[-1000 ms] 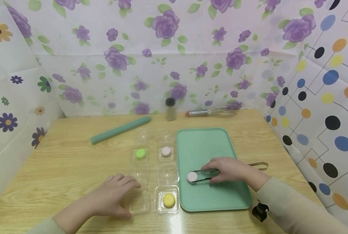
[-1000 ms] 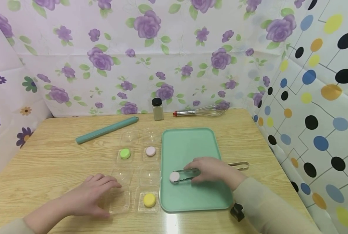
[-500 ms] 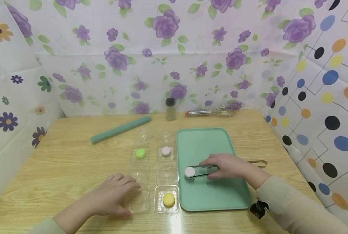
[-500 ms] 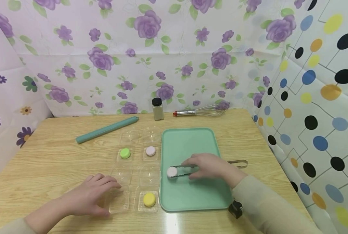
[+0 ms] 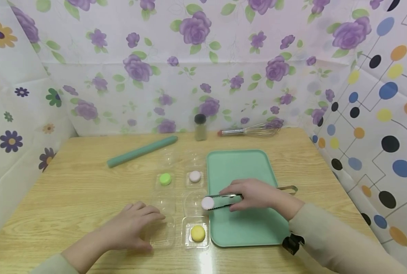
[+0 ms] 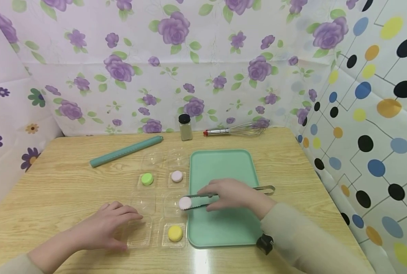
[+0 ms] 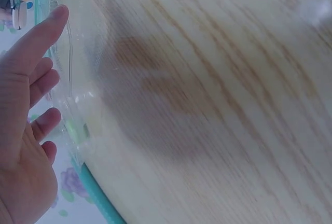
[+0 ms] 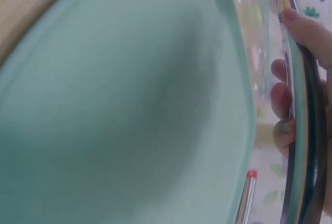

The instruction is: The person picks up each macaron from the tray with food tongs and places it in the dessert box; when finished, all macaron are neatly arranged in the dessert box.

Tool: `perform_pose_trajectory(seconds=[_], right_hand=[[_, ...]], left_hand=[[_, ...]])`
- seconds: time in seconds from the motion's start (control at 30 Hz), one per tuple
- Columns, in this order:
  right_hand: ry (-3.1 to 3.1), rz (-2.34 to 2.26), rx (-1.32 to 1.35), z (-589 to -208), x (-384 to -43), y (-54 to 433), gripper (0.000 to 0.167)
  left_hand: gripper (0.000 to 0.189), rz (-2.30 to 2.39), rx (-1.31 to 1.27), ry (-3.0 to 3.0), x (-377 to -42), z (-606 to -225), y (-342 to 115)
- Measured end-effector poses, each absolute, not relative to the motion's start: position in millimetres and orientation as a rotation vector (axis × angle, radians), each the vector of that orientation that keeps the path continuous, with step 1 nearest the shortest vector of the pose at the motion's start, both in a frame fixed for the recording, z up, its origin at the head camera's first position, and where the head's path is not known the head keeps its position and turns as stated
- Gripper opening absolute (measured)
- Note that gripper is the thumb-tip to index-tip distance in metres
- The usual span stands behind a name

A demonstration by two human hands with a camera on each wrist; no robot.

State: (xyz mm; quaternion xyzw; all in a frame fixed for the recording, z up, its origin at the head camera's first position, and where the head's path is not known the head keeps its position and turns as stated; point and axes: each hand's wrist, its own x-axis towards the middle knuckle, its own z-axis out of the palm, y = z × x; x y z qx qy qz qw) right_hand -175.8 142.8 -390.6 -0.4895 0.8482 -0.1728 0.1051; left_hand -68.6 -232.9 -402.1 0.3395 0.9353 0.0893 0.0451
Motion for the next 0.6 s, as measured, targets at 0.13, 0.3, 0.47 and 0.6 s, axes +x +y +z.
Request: perform_pose_trajectory(seconds=[0.13, 0.3, 0.47, 0.6], right_hand=[[2.469, -0.505, -1.501, -388, -174, 123, 0.048], [2.401, -0.49, -1.578, -387, -170, 96, 0.048], [2.381, -0.379, -1.651, -383, -163, 74, 0.048], [2.394, -0.242, -1.721, -384, -156, 61, 0.048]], left_hand=[[0.075, 0.267, 1.043, 2.87, -68, -403, -235], [0.076, 0.27, 1.066, 2.885, -68, -404, -238], [0.078, 0.287, 1.041, 2.857, -69, -404, -237], [0.078, 0.296, 1.036, 2.847, -70, -404, -237]])
